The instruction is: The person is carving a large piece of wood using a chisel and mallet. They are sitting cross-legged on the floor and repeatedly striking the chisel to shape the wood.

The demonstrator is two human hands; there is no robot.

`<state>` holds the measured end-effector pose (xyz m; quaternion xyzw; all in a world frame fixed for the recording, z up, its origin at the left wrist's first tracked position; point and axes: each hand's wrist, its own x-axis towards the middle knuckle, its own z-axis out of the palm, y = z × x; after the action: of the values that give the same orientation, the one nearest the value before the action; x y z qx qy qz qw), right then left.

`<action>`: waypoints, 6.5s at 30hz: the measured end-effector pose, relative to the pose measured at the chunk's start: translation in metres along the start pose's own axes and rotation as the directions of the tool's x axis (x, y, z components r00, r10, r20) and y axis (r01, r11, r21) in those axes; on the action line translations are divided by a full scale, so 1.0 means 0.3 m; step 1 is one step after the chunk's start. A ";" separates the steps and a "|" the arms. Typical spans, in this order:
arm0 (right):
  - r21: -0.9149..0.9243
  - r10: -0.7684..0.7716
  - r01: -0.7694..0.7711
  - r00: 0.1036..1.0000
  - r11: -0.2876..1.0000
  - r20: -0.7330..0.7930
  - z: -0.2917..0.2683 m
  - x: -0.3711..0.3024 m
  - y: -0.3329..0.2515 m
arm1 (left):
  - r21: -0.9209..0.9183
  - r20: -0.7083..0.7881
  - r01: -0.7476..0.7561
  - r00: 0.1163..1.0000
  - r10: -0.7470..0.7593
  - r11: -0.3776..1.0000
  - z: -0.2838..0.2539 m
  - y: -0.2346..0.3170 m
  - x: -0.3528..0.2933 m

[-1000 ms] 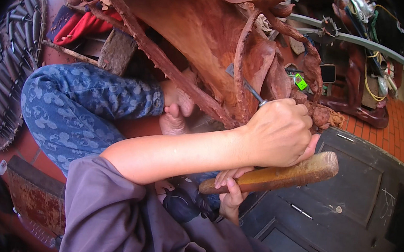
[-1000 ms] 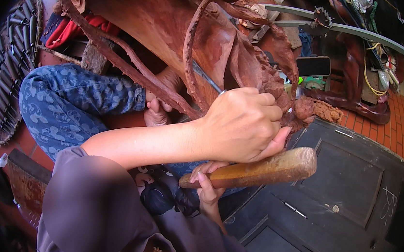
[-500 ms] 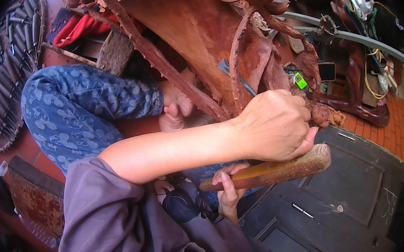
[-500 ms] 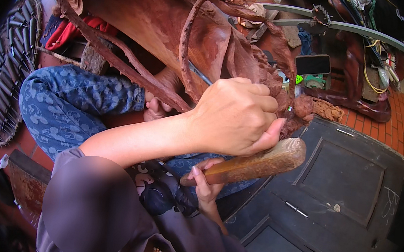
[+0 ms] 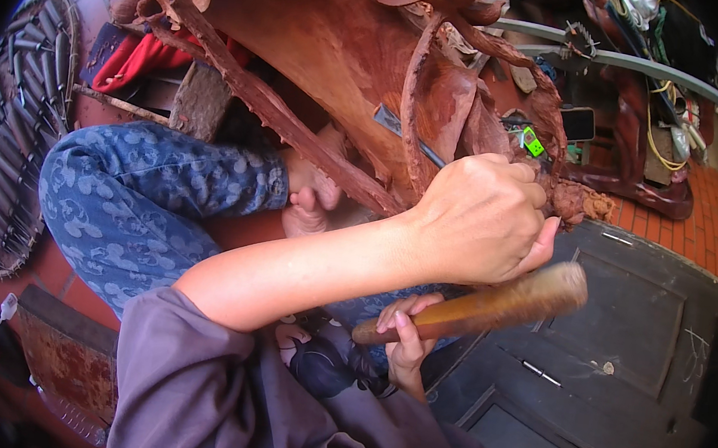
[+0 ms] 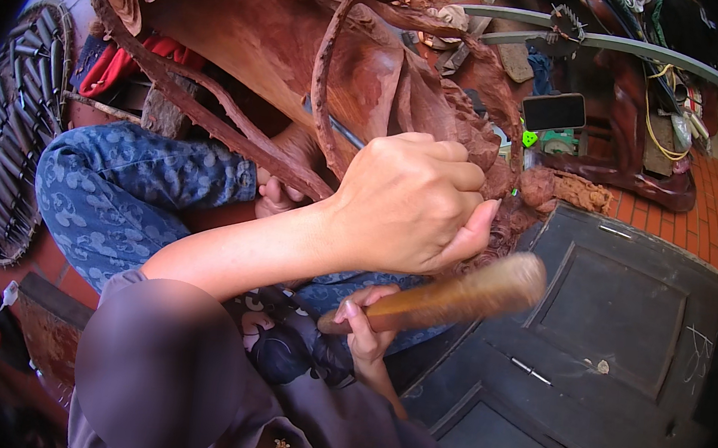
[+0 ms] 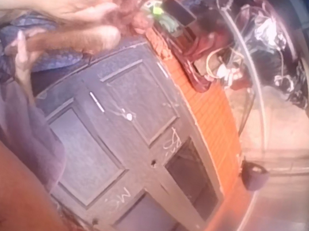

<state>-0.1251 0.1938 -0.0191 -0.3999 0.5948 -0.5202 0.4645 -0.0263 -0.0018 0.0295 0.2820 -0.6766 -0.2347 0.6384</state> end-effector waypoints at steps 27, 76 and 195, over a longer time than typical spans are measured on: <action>0.041 -0.052 0.049 0.997 0.998 0.058 0.012 0.019 -0.005 | 0.033 0.156 0.070 0.985 -0.074 0.997 -0.008 0.019 0.016; -0.071 -0.046 0.047 0.999 0.996 0.005 0.006 0.020 0.013 | 0.061 0.149 0.039 0.988 -0.048 0.997 -0.044 -0.003 0.019; -0.157 -0.270 0.360 0.870 0.920 0.412 0.006 0.109 0.111 | 0.204 0.478 0.188 0.837 -0.265 0.961 -0.334 0.244 0.043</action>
<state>-0.1313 0.1665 -0.0568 -0.6365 0.4746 -0.4292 0.4305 0.0672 0.0473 0.0961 0.3364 -0.7962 -0.3228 0.3857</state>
